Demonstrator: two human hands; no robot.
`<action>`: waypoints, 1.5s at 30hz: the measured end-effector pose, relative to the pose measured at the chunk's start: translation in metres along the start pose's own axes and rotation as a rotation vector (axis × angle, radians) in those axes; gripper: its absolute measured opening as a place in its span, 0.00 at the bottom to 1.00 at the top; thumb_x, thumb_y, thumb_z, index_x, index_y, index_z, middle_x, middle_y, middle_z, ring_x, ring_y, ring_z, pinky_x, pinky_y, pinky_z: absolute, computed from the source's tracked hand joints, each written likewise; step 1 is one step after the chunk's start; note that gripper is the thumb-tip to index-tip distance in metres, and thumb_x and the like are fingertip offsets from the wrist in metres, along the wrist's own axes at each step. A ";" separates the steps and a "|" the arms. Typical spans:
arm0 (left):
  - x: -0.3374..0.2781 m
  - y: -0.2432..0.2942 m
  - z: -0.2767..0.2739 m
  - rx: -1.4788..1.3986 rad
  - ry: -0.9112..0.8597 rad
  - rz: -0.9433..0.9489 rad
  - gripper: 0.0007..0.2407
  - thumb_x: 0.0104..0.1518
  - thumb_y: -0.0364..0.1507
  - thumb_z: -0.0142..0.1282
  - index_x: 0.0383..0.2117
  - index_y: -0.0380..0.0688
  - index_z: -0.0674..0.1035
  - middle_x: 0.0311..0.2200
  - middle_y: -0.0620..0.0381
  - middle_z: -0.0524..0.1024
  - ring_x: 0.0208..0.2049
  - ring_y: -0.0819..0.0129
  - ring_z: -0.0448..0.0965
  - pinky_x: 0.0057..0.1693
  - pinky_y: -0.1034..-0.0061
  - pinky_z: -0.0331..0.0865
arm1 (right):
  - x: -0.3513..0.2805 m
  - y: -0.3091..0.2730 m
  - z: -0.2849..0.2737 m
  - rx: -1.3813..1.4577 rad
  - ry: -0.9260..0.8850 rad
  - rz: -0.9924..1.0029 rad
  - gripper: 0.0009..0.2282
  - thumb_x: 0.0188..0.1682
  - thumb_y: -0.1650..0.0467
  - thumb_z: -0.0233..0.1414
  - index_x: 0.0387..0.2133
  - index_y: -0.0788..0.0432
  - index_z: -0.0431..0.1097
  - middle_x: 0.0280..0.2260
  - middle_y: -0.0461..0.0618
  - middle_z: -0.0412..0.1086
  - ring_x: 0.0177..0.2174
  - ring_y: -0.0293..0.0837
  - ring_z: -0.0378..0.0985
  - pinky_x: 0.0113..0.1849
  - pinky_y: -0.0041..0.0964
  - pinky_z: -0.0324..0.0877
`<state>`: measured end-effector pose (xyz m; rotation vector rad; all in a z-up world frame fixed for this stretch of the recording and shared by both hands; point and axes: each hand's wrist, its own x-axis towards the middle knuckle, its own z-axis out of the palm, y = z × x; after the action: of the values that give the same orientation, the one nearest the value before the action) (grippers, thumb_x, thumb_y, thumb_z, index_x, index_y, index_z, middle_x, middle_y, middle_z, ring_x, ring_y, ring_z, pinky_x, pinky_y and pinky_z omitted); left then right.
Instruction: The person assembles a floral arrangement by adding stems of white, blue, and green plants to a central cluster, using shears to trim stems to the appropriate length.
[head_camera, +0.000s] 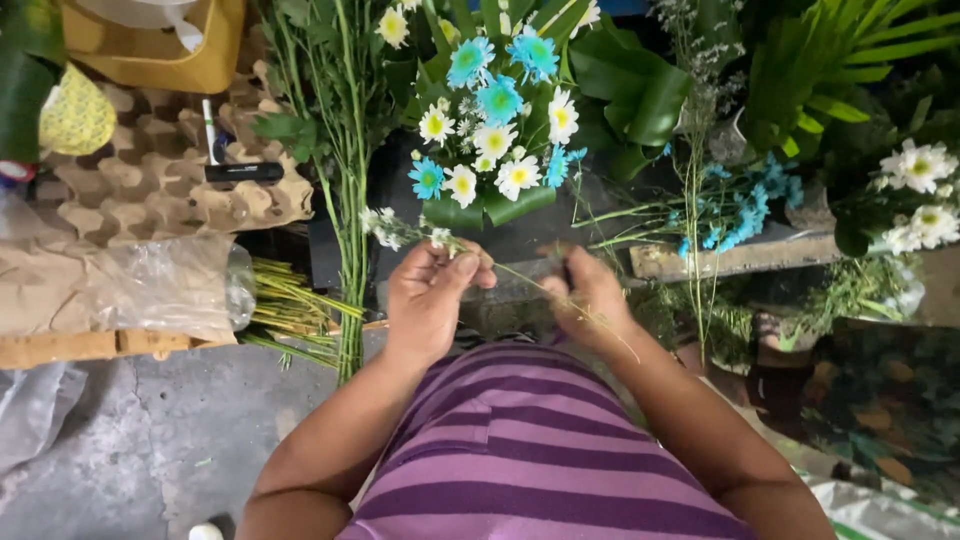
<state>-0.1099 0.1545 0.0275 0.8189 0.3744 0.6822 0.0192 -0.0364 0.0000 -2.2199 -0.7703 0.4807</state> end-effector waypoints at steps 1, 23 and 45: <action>-0.001 -0.003 -0.003 -0.002 -0.006 -0.010 0.04 0.64 0.15 0.63 0.39 0.27 0.79 0.34 0.29 0.84 0.31 0.52 0.91 0.42 0.66 0.86 | 0.004 -0.006 0.004 -0.002 0.006 0.010 0.19 0.58 0.58 0.58 0.55 0.57 0.73 0.40 0.73 0.78 0.45 0.78 0.79 0.50 0.73 0.71; 0.184 0.031 -0.100 0.948 -0.338 0.531 0.03 0.67 0.26 0.67 0.38 0.42 0.89 0.34 0.48 0.87 0.39 0.48 0.88 0.49 0.60 0.78 | -0.040 0.062 0.031 0.210 0.028 -0.271 0.29 0.59 0.46 0.35 0.35 0.56 0.73 0.19 0.54 0.64 0.17 0.61 0.69 0.23 0.51 0.69; 0.210 -0.002 -0.123 1.204 -0.646 0.529 0.04 0.64 0.24 0.58 0.41 0.49 0.80 0.31 0.55 0.79 0.31 0.46 0.81 0.42 0.54 0.77 | -0.040 0.040 0.043 0.327 0.072 -0.166 0.22 0.61 0.53 0.42 0.39 0.58 0.74 0.22 0.55 0.66 0.20 0.58 0.69 0.26 0.51 0.69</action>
<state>-0.0238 0.3637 -0.0620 2.2656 -0.0843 0.5913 -0.0185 -0.0630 -0.0539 -1.8442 -0.7708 0.4102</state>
